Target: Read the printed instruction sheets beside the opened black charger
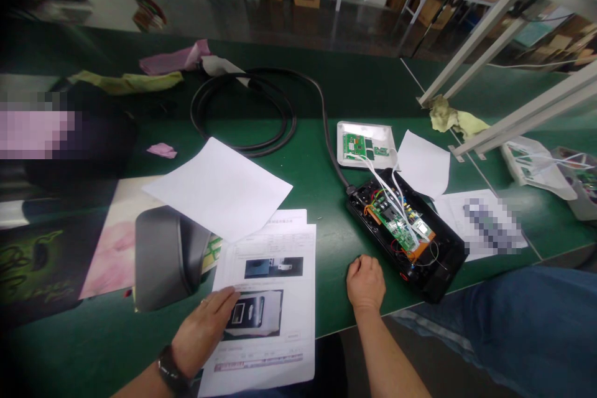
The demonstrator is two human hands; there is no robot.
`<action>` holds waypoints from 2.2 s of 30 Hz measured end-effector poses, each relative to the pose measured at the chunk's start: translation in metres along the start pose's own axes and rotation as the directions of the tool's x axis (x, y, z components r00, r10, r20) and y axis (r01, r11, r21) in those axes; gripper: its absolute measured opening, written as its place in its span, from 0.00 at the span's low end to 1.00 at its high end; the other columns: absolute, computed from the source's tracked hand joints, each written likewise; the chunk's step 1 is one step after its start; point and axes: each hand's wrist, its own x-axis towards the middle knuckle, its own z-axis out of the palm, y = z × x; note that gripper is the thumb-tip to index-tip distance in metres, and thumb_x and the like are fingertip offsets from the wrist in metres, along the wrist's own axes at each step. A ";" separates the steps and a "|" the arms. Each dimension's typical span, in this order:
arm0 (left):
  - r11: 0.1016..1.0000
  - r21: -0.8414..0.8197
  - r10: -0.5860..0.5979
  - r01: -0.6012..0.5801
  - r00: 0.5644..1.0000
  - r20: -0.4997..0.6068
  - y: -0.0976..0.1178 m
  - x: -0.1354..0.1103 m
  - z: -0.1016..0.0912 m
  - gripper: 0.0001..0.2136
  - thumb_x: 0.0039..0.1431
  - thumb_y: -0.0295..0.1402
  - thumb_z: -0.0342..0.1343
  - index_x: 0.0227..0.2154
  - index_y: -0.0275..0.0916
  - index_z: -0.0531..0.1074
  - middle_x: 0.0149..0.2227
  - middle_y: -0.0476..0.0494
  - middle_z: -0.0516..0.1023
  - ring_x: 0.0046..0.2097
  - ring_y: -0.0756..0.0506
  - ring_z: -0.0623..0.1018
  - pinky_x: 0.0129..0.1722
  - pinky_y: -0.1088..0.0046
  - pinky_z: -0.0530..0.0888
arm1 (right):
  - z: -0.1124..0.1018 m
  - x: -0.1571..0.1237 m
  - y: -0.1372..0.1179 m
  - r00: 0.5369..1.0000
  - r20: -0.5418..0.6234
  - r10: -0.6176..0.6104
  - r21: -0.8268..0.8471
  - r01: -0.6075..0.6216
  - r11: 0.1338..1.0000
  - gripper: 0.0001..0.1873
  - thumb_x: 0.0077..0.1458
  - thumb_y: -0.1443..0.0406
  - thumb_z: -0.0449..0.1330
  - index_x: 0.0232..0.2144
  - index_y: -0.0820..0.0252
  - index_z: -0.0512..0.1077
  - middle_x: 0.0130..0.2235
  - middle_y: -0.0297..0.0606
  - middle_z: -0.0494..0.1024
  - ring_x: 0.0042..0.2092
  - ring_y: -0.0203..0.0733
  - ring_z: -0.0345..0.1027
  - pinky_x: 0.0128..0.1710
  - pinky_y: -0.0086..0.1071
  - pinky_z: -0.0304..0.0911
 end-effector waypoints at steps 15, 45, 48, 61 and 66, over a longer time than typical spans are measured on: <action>0.984 0.013 -0.173 0.179 0.964 -0.201 0.055 -0.014 0.018 0.23 0.58 0.37 0.48 0.51 0.24 0.64 0.61 0.34 0.54 0.54 0.35 0.63 0.50 0.56 0.68 | 0.002 -0.001 0.000 1.000 0.004 0.010 -0.006 -0.010 1.000 0.09 0.57 0.60 0.48 0.32 0.58 0.64 0.33 0.36 0.67 0.37 0.38 0.59 0.38 0.30 0.50; 0.973 -0.079 -0.229 0.215 0.924 -0.305 0.063 -0.014 0.020 0.23 0.55 0.37 0.50 0.52 0.31 0.65 0.61 0.39 0.56 0.58 0.40 0.61 0.57 0.62 0.60 | 0.000 -0.005 0.002 1.000 -0.005 0.004 -0.011 -0.004 1.000 0.12 0.58 0.58 0.46 0.32 0.58 0.64 0.33 0.37 0.67 0.36 0.40 0.59 0.34 0.31 0.48; 0.973 -0.077 -0.230 0.217 0.926 -0.299 0.064 -0.016 0.020 0.23 0.55 0.37 0.49 0.53 0.31 0.64 0.61 0.39 0.57 0.58 0.40 0.60 0.57 0.62 0.60 | -0.002 -0.005 0.002 1.000 0.007 0.005 -0.006 -0.005 1.000 0.12 0.58 0.58 0.45 0.32 0.58 0.64 0.33 0.37 0.68 0.36 0.40 0.60 0.35 0.31 0.49; 0.976 -0.043 -0.214 0.212 0.918 -0.335 0.067 -0.017 0.021 0.23 0.55 0.36 0.49 0.52 0.31 0.64 0.61 0.38 0.56 0.58 0.39 0.61 0.57 0.60 0.61 | 0.000 -0.008 0.004 0.999 -0.043 -0.009 0.014 0.010 1.000 0.12 0.57 0.59 0.46 0.32 0.59 0.65 0.33 0.38 0.67 0.36 0.40 0.60 0.35 0.32 0.49; 0.976 -0.037 -0.215 0.216 0.911 -0.352 0.067 -0.016 0.020 0.23 0.55 0.36 0.50 0.52 0.31 0.65 0.60 0.38 0.57 0.57 0.39 0.62 0.56 0.60 0.63 | 0.002 -0.008 0.004 0.998 -0.059 -0.007 0.014 0.007 1.000 0.12 0.57 0.59 0.46 0.32 0.60 0.66 0.33 0.39 0.68 0.35 0.39 0.59 0.34 0.31 0.48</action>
